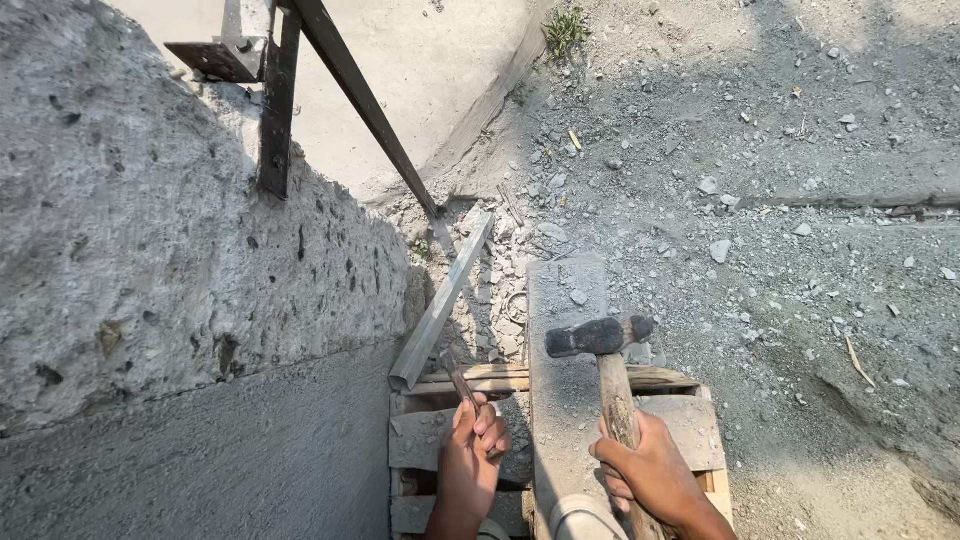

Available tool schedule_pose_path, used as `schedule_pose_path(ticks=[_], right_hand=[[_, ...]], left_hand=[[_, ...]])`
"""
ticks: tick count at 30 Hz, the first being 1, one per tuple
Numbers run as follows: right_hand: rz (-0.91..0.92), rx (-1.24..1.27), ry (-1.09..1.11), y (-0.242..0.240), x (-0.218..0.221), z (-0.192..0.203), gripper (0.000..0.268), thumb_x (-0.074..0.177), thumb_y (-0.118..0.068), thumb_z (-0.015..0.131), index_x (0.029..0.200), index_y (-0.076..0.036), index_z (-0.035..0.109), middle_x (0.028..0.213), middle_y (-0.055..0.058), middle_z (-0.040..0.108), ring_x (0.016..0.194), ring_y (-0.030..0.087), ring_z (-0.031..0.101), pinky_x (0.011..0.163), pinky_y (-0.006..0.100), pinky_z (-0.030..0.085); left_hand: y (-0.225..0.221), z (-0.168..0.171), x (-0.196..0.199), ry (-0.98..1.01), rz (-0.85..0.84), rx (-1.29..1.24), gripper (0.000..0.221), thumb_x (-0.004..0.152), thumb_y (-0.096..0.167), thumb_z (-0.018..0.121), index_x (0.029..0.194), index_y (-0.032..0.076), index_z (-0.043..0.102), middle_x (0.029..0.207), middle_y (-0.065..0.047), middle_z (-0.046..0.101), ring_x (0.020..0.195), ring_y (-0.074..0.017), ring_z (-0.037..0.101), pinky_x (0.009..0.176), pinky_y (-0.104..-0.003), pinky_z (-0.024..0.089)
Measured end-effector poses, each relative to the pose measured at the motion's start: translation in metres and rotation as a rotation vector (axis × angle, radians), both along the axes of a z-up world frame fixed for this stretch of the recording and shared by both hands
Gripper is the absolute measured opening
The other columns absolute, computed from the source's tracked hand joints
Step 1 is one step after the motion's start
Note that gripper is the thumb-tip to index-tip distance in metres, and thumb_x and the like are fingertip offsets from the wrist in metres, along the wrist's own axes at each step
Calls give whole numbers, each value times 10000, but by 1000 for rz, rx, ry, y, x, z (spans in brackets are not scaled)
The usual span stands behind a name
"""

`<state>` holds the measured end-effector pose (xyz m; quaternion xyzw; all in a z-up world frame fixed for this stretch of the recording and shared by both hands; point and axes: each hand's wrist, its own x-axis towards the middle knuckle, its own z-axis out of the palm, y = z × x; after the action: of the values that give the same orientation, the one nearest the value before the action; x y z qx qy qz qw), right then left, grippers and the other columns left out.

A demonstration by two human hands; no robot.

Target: The person uses a hammer and a chisel to chip away at a concrete wall, holding the chisel against the surface and striking it repeatedly.

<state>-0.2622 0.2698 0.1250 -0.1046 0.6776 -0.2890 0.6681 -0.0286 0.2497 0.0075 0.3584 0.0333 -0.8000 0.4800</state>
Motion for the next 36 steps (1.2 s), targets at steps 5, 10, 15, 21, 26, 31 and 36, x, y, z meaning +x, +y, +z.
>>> schedule_pose_path(ticks=[5,10,15,21,26,31,36], right_hand=[[49,44,-238,28,-21,-50,174,874,-10,643,944,-20,484,564,9,437,405,97,370,358,292,289],[532,-24,207,39,-48,-61,195,883,-154,679,934,31,648,601,132,645,461,239,616,499,421,523],[782,-169,724,45,-66,-40,492,844,-441,759,1095,-25,685,876,200,705,885,390,705,846,482,561],[712,-181,897,74,-59,-20,636,833,-486,708,1306,-69,628,1136,178,635,1064,378,651,944,459,527],[571,-325,962,86,-35,-30,684,844,-461,702,1342,-18,545,1223,193,557,1150,392,584,970,480,509],[550,-406,1054,82,-2,-28,803,884,-404,680,1447,68,356,1325,243,422,1252,403,445,1041,522,421],[520,-440,1095,65,14,-43,698,926,-306,622,1447,69,348,1381,275,422,1266,436,442,1054,555,393]], left_hand=[[104,-84,36,-342,-373,280,360,1009,414,489,969,63,557,530,31,336,380,-99,285,336,-292,285],[170,-124,40,-931,-608,-13,406,992,449,539,880,64,596,537,27,392,442,-95,376,415,-277,339],[193,-116,26,-1187,-585,-294,462,976,484,588,790,64,635,545,24,448,504,-91,467,495,-263,392],[213,-102,17,-1246,-477,-315,470,918,499,610,765,66,714,542,26,541,547,-86,542,541,-259,445],[219,-104,21,-1298,-375,-275,445,949,426,633,747,35,698,519,-11,488,489,-111,470,504,-270,388],[225,-95,43,-1101,-552,-114,331,1014,327,579,886,41,686,509,-12,467,412,-95,451,426,-286,390],[210,-59,37,-1084,-556,-108,349,1012,321,546,869,21,653,475,-20,443,387,-108,425,406,-298,342]])
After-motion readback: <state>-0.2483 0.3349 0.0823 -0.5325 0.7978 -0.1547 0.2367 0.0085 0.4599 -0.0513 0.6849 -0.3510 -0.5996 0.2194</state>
